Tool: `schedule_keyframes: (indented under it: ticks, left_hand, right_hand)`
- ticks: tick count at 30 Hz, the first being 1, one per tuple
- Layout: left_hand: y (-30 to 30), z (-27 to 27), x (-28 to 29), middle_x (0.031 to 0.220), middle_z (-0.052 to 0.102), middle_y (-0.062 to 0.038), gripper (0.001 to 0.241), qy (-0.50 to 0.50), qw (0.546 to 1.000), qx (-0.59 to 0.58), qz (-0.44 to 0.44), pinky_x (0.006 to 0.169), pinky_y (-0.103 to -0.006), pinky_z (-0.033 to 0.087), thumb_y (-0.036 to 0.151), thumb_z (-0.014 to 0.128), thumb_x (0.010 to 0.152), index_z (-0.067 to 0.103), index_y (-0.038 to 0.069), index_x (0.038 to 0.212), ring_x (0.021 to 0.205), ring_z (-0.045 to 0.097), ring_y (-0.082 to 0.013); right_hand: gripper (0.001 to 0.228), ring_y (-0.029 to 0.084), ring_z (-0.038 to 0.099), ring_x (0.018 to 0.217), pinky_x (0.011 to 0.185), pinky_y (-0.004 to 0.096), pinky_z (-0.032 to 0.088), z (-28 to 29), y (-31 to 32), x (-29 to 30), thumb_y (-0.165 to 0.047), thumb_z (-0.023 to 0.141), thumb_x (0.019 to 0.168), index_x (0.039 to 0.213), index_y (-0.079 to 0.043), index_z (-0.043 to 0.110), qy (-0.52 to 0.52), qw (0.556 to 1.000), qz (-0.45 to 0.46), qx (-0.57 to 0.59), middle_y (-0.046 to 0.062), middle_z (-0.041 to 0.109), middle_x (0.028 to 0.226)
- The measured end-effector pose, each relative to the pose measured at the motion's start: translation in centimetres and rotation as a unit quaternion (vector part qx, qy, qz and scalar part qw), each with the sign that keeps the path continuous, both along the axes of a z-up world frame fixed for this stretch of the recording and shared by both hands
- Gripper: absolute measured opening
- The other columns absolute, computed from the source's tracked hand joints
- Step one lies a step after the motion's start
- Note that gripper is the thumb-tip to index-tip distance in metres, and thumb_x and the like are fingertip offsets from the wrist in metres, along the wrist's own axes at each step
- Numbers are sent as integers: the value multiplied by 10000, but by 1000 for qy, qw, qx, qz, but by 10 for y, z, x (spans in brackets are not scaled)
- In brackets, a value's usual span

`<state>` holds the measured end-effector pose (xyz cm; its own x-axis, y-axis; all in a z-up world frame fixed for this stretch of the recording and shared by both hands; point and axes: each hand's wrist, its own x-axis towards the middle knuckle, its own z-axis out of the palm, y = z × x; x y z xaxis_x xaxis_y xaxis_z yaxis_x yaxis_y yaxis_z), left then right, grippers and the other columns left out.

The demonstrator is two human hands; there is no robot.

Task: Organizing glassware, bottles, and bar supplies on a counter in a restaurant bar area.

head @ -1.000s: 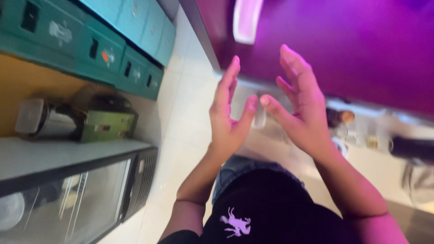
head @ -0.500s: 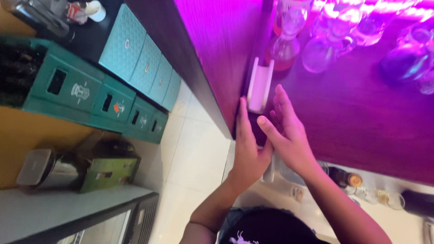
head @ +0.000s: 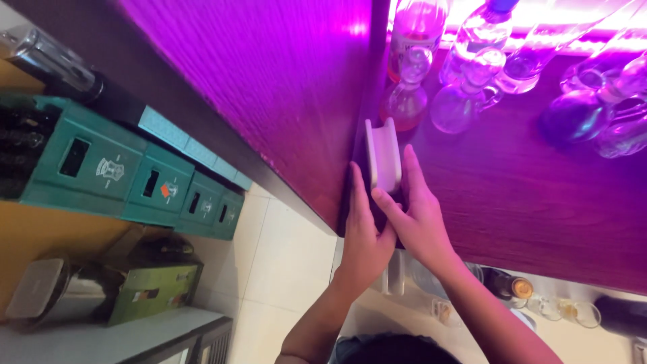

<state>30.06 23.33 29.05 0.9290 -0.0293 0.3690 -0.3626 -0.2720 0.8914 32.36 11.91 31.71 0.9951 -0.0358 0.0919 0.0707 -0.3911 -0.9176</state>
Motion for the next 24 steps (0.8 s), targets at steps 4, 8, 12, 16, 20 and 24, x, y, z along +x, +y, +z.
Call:
schedule_keyframes:
  ticks: [4,8,12,16,20,24]
  left_hand:
    - [-1,2,6,1596,328,-388,964,15,1000,-6,-2,1203,-508,348,53,672,931,24,-40,1638,1492,387,-503]
    - [-2,0,9,1528,465,-359,907,20,1000,-11,-16,1138,-478,444,29,643,939,78,-44,1645,1402,533,-464]
    - [-3,7,-1,1499,507,-350,872,4,1000,-10,-25,1085,-467,503,-3,643,929,137,-37,1638,1346,590,-458]
    - [-5,10,-25,1498,533,-329,856,52,997,-30,-45,1086,-448,525,0,611,944,135,-19,1656,1339,627,-438]
    - [-8,16,-59,1613,384,-369,913,23,998,-5,-64,1126,-453,503,-24,627,933,81,-7,1664,1455,508,-483]
    - [-18,22,-105,1694,311,-340,946,38,995,1,-98,1226,-456,463,-40,641,959,48,20,1693,1574,411,-461]
  right_hand:
    - [864,110,611,799,745,262,525,-2,-1,2,-254,697,949,1629,-43,209,-24,999,17,17,77,678,986]
    - [805,90,536,686,664,249,505,7,2,2,-226,661,953,1640,-111,257,7,999,20,36,62,662,935]
    - [770,80,569,697,678,241,518,1,-2,-11,-211,666,974,1634,-108,282,-18,1000,11,9,49,659,891]
    - [764,85,562,712,685,245,517,3,-6,-37,-193,648,991,1647,-102,267,-11,1000,9,22,54,643,893]
    - [770,84,615,812,766,257,550,-1,-15,-75,-166,631,1028,1670,-79,215,-44,997,29,53,75,685,1055]
    - [813,152,583,783,695,270,514,8,-28,-123,-140,617,998,1658,-63,148,-6,999,19,32,140,669,1420]
